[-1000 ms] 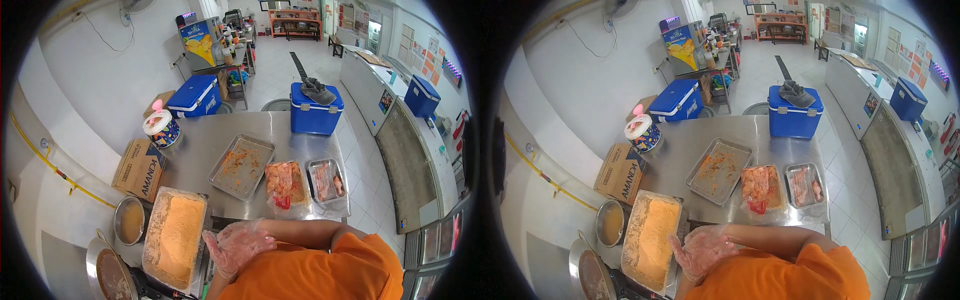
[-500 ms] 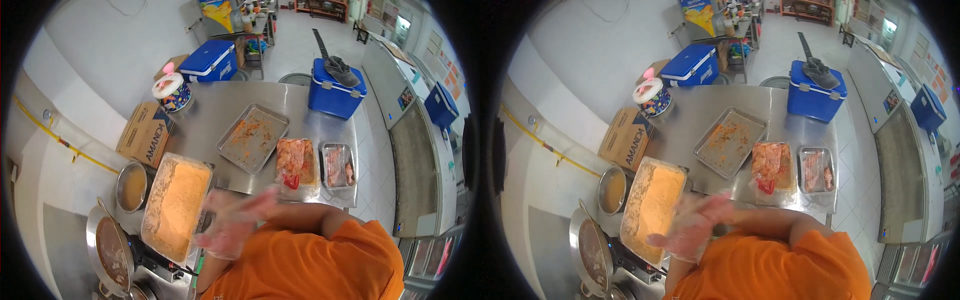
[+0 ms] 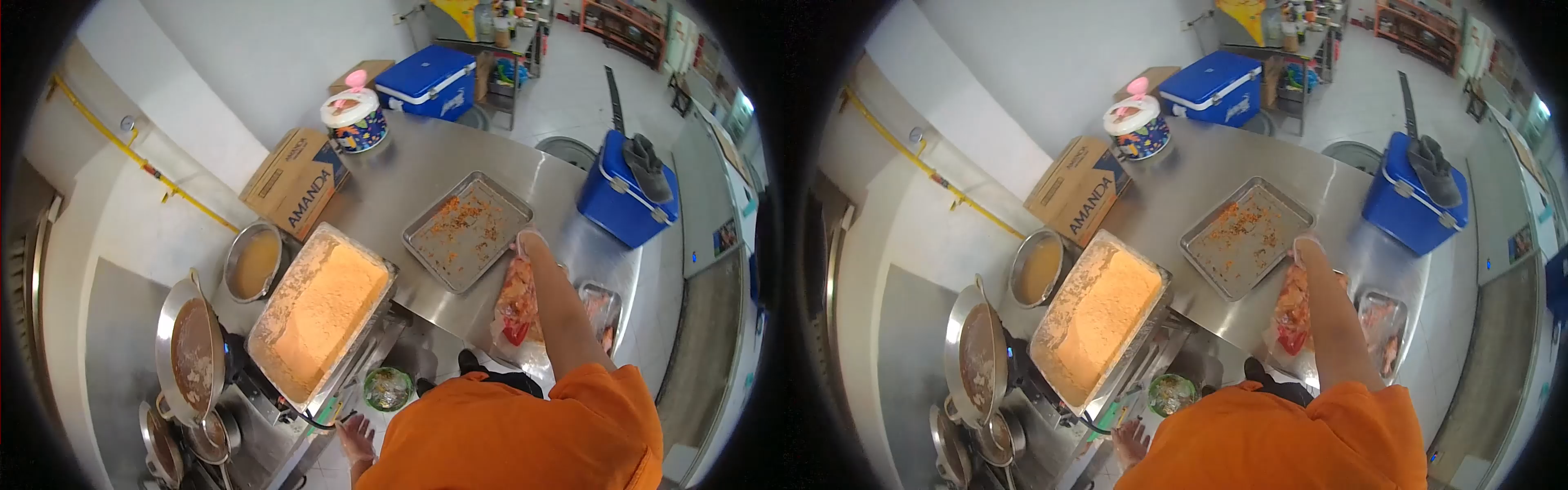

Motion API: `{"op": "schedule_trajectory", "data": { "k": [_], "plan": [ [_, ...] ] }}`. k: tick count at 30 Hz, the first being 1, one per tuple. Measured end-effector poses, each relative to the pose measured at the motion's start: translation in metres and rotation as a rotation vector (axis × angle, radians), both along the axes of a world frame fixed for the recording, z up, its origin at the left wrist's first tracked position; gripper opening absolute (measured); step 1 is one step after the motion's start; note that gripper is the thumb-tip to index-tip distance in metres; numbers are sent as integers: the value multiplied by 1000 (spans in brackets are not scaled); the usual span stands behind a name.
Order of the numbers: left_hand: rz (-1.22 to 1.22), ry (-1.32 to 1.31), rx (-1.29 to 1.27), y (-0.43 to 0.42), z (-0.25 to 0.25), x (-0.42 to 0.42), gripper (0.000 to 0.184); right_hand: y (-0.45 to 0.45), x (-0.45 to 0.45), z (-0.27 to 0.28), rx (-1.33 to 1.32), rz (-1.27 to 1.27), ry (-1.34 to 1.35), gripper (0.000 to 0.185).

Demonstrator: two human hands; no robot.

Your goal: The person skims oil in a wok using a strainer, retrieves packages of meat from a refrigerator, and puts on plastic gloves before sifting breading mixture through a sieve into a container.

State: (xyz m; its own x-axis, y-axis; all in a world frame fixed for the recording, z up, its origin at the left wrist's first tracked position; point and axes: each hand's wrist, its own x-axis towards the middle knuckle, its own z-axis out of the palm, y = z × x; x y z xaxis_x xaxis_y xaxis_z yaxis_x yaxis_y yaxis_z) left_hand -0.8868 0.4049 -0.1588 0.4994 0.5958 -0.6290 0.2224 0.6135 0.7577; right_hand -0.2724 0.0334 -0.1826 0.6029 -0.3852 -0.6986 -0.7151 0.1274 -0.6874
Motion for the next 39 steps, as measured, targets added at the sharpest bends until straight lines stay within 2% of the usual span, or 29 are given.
{"op": "schedule_trajectory", "data": {
  "k": [2, 4, 6, 8, 10, 12, 14, 15, 17, 18, 19, 20, 22, 23, 24, 26, 27, 29, 31, 32, 33, 34, 35, 37, 39],
  "plan": [
    [169, 144, -38, -19, -15, -27, 82, 7, 12, -36, -1347, 1285, -652, 27],
    [211, 194, -38, -34, -22, -54, 82, 59, 39, -46, -1002, 1194, -596, 35],
    [142, 160, -59, -38, -25, -93, 85, 116, 38, -6, 519, 158, -159, 48],
    [225, 185, -95, -54, 11, -103, 88, 135, 62, -12, 388, 548, -108, 78],
    [311, 160, -138, -62, 34, -102, 94, 147, 4, 56, 539, 360, -378, 104],
    [338, 84, -160, -64, 34, -115, 99, 129, -23, 76, 929, 413, -382, 111],
    [329, -9, -221, -62, 20, -132, 99, 115, -103, 155, 859, 377, -450, 107],
    [329, -69, -265, -58, 7, -137, 97, 100, -130, 161, 832, 389, -405, 107],
    [145, -166, -268, -52, -26, -148, 89, 74, -173, 163, 794, 537, -446, 94],
    [184, -103, -258, -60, -24, -136, 79, 62, -199, 160, 780, 570, -425, 94],
    [223, -43, -244, -67, -15, -125, 71, 48, -227, 157, 674, 707, -475, 84],
    [251, -47, -257, -71, -15, -124, 71, 40, -256, 154, 569, 839, -527, 74],
    [197, 93, -265, -75, -24, -132, 53, 34, -316, 128, 461, 902, -409, 49],
    [208, 88, -285, -75, -35, -143, 53, 32, -349, 108, 289, 1007, -361, 43],
    [193, 57, -293, -76, -48, -159, 45, 29, -378, 79, 111, 1108, -307, 38],
    [238, 94, -286, -88, -66, -190, 39, 10, -418, -24, -219, 1238, -249, 35],
    [260, 96, -299, -96, -72, -209, 39, -4, -432, -71, -226, 1262, -242, 35],
    [353, 237, -204, -114, -79, -254, 40, -38, -443, -150, -1087, 1212, -625, 42],
    [306, 413, -256, -134, -83, -312, 42, -63, -429, -204, -1524, 949, -433, 48],
    [204, 514, -247, -145, -80, -343, 40, -84, -395, -214, -1378, 1512, 157, 55],
    [147, 566, -261, -156, -79, -373, 38, -104, -391, -243, -1505, 1407, 19, 51],
    [87, 622, -254, -167, -78, -402, 36, -104, -393, -237, -1554, 1431, -274, 49],
    [69, 647, -266, -174, -68, -420, 35, -116, -376, -261, -1548, 1706, -27, 49],
    [107, 775, -306, -181, -55, -442, 37, -119, -351, -300, -1602, 1730, 73, 46],
    [116, 798, -262, -182, -49, -456, 39, -149, -320, -364, -1217, 1285, -72, 39]
  ]
}}
